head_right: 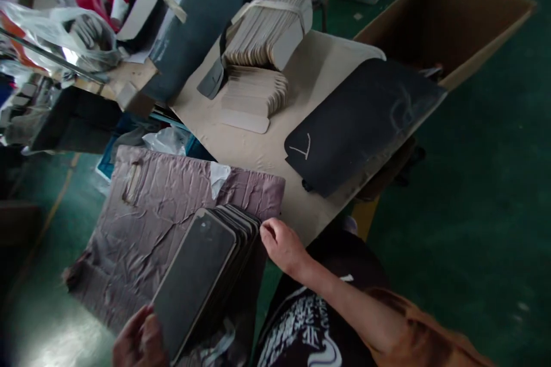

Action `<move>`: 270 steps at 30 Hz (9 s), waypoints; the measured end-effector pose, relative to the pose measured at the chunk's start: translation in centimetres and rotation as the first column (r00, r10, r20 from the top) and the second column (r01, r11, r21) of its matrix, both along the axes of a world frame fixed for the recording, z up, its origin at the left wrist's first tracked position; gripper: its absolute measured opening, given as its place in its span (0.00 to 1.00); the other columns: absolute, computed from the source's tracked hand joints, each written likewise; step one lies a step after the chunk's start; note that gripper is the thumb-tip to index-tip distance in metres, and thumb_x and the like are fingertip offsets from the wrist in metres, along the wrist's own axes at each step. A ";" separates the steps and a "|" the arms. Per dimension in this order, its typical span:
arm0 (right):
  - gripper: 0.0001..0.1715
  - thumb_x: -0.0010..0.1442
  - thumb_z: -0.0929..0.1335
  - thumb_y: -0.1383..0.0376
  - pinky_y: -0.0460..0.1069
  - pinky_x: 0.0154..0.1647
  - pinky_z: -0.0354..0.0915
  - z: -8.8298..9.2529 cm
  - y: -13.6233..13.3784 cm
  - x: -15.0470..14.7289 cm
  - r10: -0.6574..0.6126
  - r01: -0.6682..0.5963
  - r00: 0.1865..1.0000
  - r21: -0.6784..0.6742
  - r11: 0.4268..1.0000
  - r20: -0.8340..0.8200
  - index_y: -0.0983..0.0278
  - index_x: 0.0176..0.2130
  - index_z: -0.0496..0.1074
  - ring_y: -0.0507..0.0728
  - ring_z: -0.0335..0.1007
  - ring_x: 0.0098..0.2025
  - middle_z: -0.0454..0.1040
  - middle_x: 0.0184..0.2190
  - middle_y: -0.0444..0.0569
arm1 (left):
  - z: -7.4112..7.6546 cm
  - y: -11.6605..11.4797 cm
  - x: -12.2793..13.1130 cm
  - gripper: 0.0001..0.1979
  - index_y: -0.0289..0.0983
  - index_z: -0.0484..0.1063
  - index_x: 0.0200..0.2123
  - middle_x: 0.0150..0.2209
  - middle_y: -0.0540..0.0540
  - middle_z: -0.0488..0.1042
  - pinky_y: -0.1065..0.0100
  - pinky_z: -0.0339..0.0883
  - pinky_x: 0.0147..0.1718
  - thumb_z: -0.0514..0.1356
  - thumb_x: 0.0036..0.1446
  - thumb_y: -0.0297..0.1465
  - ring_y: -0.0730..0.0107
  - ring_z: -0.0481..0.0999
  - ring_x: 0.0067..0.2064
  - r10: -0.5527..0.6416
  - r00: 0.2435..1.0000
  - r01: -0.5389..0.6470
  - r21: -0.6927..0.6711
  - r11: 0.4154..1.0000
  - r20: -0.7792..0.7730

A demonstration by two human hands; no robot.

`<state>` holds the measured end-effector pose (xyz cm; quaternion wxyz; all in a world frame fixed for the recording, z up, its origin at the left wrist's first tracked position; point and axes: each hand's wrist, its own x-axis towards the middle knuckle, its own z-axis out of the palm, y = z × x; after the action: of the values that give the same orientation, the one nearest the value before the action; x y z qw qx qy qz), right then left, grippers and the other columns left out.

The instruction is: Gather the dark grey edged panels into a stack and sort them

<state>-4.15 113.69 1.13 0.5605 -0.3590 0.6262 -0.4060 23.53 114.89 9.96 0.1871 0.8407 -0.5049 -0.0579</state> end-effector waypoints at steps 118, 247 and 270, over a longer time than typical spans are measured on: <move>0.24 0.66 0.51 0.69 0.50 0.32 0.68 4.4 -1.8 3.9 0.003 -0.296 0.793 -0.381 0.876 -0.610 0.71 0.50 0.68 0.58 0.68 0.37 0.72 0.36 0.56 | -3.2 -7.4 -7.0 0.21 0.41 0.56 0.55 0.60 0.33 0.48 0.39 0.56 0.50 0.50 0.60 0.39 0.48 0.56 0.58 -0.878 0.478 0.877 0.064 0.476 -0.029; 0.17 0.63 0.56 0.71 0.51 0.48 0.66 4.7 -1.3 2.9 0.133 -0.124 0.952 -0.051 0.991 0.275 0.68 0.50 0.64 0.54 0.67 0.46 0.71 0.43 0.52 | -3.5 -5.7 -8.5 0.34 0.34 0.52 0.58 0.57 0.32 0.57 0.47 0.55 0.54 0.60 0.48 0.26 0.50 0.57 0.59 -0.805 0.593 0.805 0.012 0.593 -0.008; 0.22 0.64 0.56 0.71 0.55 0.46 0.69 2.2 0.7 2.2 0.150 -0.147 0.988 -0.078 0.986 0.028 0.66 0.57 0.55 0.57 0.65 0.46 0.68 0.44 0.54 | -3.7 -5.3 -8.3 0.35 0.35 0.52 0.58 0.57 0.31 0.56 0.47 0.56 0.54 0.61 0.47 0.24 0.48 0.57 0.59 -0.776 0.626 0.779 0.008 0.628 -0.075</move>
<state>-1.97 114.35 3.32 0.5856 -0.4189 0.5724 -0.3924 15.25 109.59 6.29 0.1434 0.5420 -0.8104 -0.1700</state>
